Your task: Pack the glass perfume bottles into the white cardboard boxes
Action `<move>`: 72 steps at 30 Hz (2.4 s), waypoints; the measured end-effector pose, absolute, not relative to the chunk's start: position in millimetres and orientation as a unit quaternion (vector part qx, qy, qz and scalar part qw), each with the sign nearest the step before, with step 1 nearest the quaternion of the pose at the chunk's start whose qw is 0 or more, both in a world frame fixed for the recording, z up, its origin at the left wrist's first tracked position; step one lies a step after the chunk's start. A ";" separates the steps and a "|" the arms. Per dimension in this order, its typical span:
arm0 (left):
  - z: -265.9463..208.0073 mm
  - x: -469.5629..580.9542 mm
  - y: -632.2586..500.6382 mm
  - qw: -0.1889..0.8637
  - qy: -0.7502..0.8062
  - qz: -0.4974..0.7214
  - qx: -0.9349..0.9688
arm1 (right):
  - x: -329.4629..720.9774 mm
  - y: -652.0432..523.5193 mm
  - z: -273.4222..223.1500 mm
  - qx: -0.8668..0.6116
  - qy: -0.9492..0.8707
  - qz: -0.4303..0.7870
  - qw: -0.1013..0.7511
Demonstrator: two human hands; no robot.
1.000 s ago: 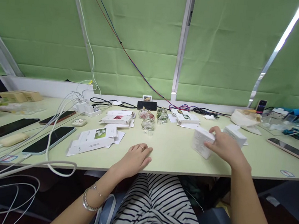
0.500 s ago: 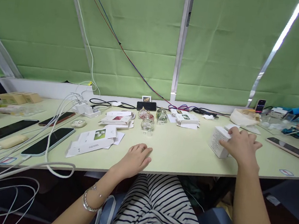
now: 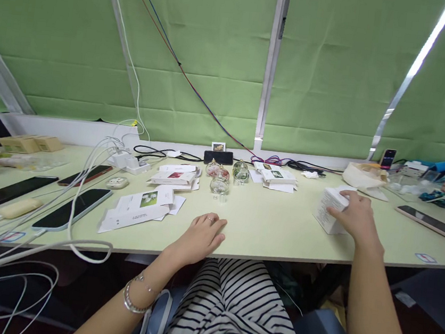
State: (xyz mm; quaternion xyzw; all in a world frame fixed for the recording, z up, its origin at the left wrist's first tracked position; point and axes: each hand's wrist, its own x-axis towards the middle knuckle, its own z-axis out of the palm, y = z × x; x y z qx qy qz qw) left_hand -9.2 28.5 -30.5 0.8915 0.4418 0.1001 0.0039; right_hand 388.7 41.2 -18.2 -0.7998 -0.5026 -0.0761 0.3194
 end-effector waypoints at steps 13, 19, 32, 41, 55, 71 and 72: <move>-25.9 -6.5 24.5 0.009 0.449 0.103 0.888 | 387.3 51.2 -28.9 -0.775 -0.497 -0.119 0.372; -18.1 -25.2 37.1 0.023 0.460 0.089 0.883 | 389.7 50.7 -29.1 -0.776 -0.499 -0.112 0.369; -2.0 -171.2 79.4 0.007 0.770 0.013 0.637 | 384.4 49.0 -27.1 -0.778 -0.492 -0.108 0.375; 10.0 -182.5 75.1 -0.006 0.750 0.075 0.657 | 383.8 48.6 -25.1 -0.786 -0.485 -0.094 0.371; 45.3 -119.2 38.7 0.100 0.493 0.404 0.764 | 386.5 51.6 -27.8 -0.782 -0.491 -0.098 0.371; -18.7 -27.3 40.1 0.197 0.394 0.207 0.874 | 382.5 52.4 -26.6 -0.776 -0.479 -0.133 0.388; -18.8 -27.3 40.6 0.191 0.404 0.208 0.870 | 377.5 50.6 -22.7 -0.773 -0.472 -0.160 0.393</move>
